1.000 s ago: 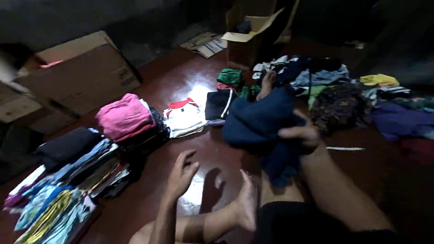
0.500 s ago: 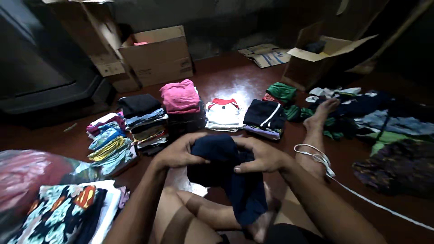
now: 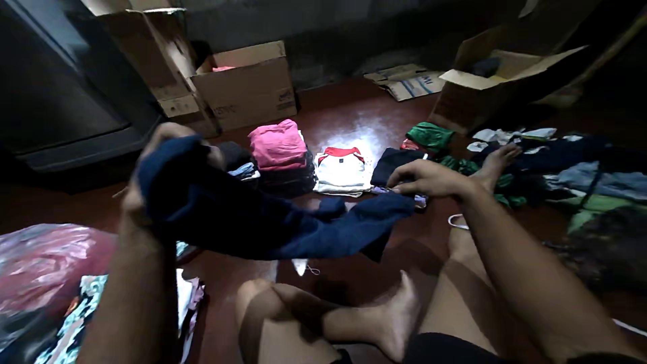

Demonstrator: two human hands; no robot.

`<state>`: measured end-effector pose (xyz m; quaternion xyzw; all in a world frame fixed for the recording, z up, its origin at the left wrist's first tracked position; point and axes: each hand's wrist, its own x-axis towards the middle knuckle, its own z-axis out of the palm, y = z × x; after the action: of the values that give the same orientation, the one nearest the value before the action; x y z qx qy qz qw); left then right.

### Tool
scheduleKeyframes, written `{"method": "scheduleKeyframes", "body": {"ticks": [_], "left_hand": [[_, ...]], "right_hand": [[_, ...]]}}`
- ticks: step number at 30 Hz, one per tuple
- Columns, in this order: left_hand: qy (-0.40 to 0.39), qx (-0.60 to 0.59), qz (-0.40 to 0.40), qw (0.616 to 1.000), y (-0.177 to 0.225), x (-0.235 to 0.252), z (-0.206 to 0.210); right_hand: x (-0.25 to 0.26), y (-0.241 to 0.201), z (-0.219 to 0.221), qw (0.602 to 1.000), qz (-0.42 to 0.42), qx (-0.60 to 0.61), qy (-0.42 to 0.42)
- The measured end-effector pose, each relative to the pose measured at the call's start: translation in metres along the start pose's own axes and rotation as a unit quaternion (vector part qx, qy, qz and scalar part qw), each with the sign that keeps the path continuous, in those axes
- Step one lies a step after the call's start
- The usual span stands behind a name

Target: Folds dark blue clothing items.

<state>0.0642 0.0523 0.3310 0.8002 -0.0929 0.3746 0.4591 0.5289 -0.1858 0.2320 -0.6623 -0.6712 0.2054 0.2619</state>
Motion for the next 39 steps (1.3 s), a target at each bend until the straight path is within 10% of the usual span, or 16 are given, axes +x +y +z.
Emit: {"method": "scheduleKeyframes", "body": {"ticks": [11,20,26,30,39], "left_hand": [[0.203,-0.005,-0.079,0.976,0.035,-0.039,-0.031],[0.349,0.279,-0.394,0.803,-0.027,-0.020,-0.001],[0.064,0.129,-0.202,0.969,-0.036,0.045,0.125],[-0.095,0.018,-0.186,0.978,-0.056,0.053,0.176],[0.222,0.018,-0.094,0.970,-0.051,0.076,0.180]], "right_hand": [[-0.036,0.052,-0.012,0.957,0.041,0.225,0.180],[-0.008,-0.024,-0.015,0.869,-0.086,0.396,0.284],[0.059,-0.100,-0.009,0.873,-0.215,0.433,0.064],[0.067,-0.129,-0.001,0.862,-0.222,0.456,0.005],[-0.016,-0.072,0.115,0.891,-0.131,0.434,-0.005]]}}
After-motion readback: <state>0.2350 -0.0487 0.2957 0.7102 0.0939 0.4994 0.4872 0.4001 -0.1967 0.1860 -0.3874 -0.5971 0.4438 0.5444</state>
